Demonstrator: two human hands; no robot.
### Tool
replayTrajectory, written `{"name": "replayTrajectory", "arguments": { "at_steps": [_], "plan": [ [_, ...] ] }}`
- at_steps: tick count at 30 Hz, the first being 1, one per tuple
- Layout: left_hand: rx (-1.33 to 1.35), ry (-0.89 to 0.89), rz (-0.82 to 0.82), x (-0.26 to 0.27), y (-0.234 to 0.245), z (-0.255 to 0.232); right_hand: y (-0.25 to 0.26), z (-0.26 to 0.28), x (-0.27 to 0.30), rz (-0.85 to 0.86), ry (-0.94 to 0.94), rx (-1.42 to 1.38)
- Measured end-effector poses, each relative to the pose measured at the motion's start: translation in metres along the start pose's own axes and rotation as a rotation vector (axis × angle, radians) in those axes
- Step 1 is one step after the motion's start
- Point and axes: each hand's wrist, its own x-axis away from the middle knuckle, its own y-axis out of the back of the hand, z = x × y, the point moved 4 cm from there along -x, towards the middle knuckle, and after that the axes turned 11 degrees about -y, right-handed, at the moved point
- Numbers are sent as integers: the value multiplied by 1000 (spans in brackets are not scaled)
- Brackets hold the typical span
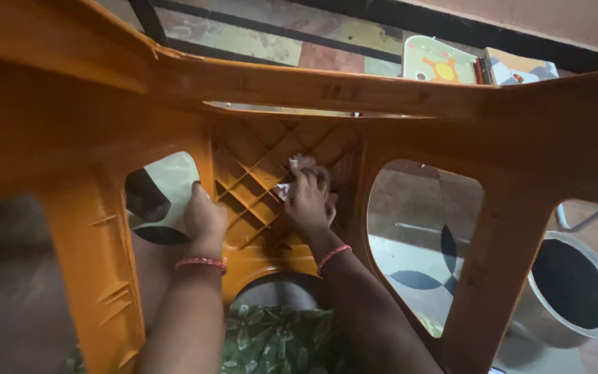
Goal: The person wipes the underside and legs of an orange plastic stool using a white cloth. They rotate the stool to access different areas and continue wiping until the stool is upright.
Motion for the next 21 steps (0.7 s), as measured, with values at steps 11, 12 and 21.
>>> {"name": "replayTrajectory", "arguments": {
  "at_steps": [11,12,21],
  "plan": [
    [-23,-77,-32,-8,-10,8,58,-28,-54,-225,45,-167],
    [40,-121,-80,-7,-17,5,62,-39,-61,-272,14,-219],
    [26,-28,-11,-2,-15,7,30,-47,-63,-236,-2,87]
  ]
}}
